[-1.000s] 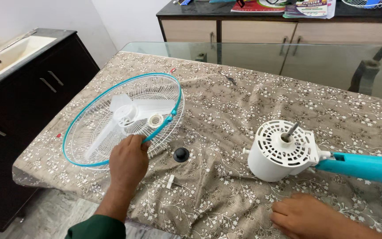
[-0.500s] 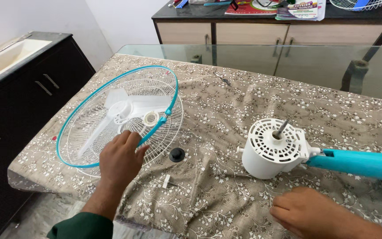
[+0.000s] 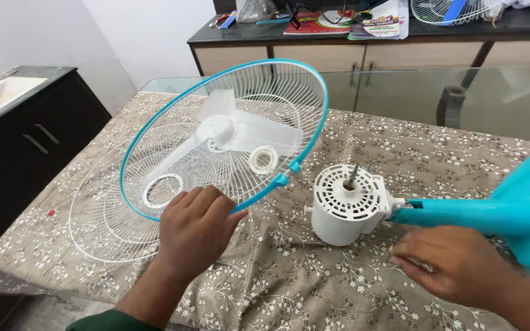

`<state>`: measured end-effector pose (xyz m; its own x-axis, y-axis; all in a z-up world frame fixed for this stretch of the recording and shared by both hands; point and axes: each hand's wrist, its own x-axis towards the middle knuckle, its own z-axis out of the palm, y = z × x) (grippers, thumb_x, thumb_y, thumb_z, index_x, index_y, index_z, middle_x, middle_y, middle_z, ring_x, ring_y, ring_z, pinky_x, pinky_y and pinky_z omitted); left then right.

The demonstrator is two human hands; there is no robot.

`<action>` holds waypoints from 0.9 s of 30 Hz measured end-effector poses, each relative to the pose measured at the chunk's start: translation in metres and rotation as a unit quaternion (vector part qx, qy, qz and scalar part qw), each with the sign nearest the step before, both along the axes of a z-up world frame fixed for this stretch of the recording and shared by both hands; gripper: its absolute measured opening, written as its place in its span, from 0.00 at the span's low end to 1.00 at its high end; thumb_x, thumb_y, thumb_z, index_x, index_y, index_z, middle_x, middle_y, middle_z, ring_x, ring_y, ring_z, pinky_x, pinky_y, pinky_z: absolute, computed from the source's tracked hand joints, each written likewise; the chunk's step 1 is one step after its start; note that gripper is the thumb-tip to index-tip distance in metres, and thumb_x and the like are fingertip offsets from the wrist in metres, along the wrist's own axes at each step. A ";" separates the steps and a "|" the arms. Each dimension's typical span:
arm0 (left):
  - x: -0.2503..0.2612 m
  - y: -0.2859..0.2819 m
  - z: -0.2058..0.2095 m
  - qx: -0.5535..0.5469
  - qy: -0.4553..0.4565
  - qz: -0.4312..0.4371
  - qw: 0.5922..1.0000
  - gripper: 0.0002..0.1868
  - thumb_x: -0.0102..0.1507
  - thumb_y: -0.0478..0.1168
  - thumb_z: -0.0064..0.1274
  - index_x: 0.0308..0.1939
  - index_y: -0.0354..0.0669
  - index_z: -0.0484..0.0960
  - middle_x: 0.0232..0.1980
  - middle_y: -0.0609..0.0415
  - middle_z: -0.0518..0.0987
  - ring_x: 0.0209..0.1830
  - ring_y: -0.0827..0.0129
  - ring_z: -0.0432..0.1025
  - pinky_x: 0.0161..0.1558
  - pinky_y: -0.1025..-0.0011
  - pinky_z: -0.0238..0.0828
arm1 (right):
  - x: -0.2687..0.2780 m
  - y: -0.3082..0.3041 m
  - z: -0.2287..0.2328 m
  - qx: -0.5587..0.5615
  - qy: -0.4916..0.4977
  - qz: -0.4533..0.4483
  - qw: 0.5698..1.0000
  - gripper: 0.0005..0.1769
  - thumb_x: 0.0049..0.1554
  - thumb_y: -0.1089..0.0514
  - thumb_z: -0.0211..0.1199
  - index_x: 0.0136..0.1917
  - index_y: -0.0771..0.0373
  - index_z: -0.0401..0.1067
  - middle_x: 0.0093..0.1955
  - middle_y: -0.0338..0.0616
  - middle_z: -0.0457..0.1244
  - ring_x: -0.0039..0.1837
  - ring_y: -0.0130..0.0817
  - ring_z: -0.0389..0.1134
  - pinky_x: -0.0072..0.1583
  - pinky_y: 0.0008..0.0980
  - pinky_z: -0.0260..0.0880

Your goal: The person assembles a teal electric fan on a table. They attach the front grille to the motor housing, insert the fan blades, secure them with a black cap, and then attach the rear grille to complete the assembly.

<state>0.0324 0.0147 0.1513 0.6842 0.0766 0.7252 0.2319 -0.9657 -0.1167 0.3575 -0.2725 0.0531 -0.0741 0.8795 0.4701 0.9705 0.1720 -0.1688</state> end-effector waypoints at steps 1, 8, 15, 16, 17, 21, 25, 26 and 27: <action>0.005 -0.006 0.005 0.010 -0.005 -0.026 1.000 0.14 0.60 0.47 0.63 0.30 0.47 0.75 0.30 0.58 0.74 0.29 0.66 0.70 0.32 0.64 0.64 | 0.001 -0.001 0.004 -0.020 0.129 -0.073 0.989 0.15 0.54 0.49 0.71 0.52 0.55 0.77 0.45 0.36 0.72 0.45 0.37 0.72 0.46 0.37 0.73; 0.048 -0.037 0.030 0.104 -0.024 -0.149 0.983 0.09 0.62 0.42 0.59 0.31 0.51 0.74 0.32 0.62 0.72 0.28 0.72 0.66 0.32 0.68 0.57 | 0.010 0.012 0.072 0.048 0.765 0.159 0.622 0.40 0.64 0.37 0.60 0.76 0.65 0.56 0.70 0.61 0.61 0.66 0.54 0.66 0.58 0.50 0.69; 0.073 -0.055 0.039 0.159 -0.019 -0.197 0.967 0.06 0.62 0.40 0.54 0.35 0.54 0.72 0.36 0.64 0.70 0.35 0.72 0.66 0.44 0.67 0.61 | -0.003 0.017 0.112 0.080 0.798 0.016 0.597 0.35 0.60 0.47 0.55 0.78 0.59 0.58 0.75 0.56 0.60 0.67 0.51 0.66 0.60 0.51 0.68; 0.074 -0.057 0.038 0.162 -0.017 -0.200 0.966 0.06 0.62 0.40 0.54 0.35 0.54 0.71 0.36 0.63 0.70 0.36 0.71 0.66 0.45 0.67 0.62 | -0.004 0.018 0.109 0.086 0.798 0.005 0.597 0.35 0.58 0.50 0.53 0.76 0.61 0.59 0.73 0.56 0.61 0.66 0.51 0.67 0.60 0.51 0.69; 0.076 -0.059 0.038 0.166 -0.014 -0.204 0.965 0.06 0.62 0.40 0.54 0.36 0.55 0.71 0.37 0.63 0.70 0.36 0.71 0.66 0.46 0.67 0.62 | -0.002 0.018 0.104 0.092 0.797 -0.005 0.597 0.35 0.56 0.52 0.52 0.75 0.63 0.60 0.72 0.56 0.62 0.65 0.51 0.68 0.60 0.51 0.70; 0.080 -0.071 0.037 0.149 0.051 -0.180 0.971 0.06 0.62 0.42 0.55 0.35 0.54 0.72 0.35 0.63 0.70 0.35 0.70 0.66 0.44 0.66 0.61 | 0.011 0.013 0.071 0.138 0.817 -0.118 0.548 0.29 0.52 0.59 0.47 0.68 0.59 0.61 0.64 0.55 0.67 0.59 0.54 0.72 0.56 0.50 0.75; 0.076 -0.068 0.050 0.048 0.081 -0.194 0.976 0.18 0.64 0.59 0.55 0.38 0.50 0.76 0.37 0.59 0.74 0.38 0.65 0.70 0.44 0.62 0.64 | 0.028 0.003 0.044 0.091 0.860 0.320 0.387 0.25 0.66 0.67 0.52 0.75 0.78 0.59 0.68 0.70 0.63 0.61 0.62 0.69 0.58 0.56 0.70; 0.074 -0.067 0.054 0.014 0.109 -0.187 0.976 0.22 0.61 0.64 0.55 0.38 0.50 0.78 0.38 0.59 0.76 0.40 0.64 0.72 0.45 0.61 0.65 | 0.029 0.002 0.041 0.101 0.864 0.306 0.387 0.25 0.66 0.67 0.52 0.75 0.77 0.59 0.67 0.69 0.63 0.61 0.61 0.69 0.57 0.56 0.70; 0.074 -0.063 0.059 -0.020 0.136 -0.179 0.974 0.27 0.58 0.69 0.55 0.38 0.50 0.80 0.38 0.58 0.78 0.41 0.63 0.74 0.46 0.60 0.66 | 0.030 0.002 0.040 0.110 0.867 0.293 0.388 0.25 0.66 0.67 0.53 0.74 0.76 0.60 0.67 0.68 0.64 0.60 0.60 0.69 0.57 0.57 0.70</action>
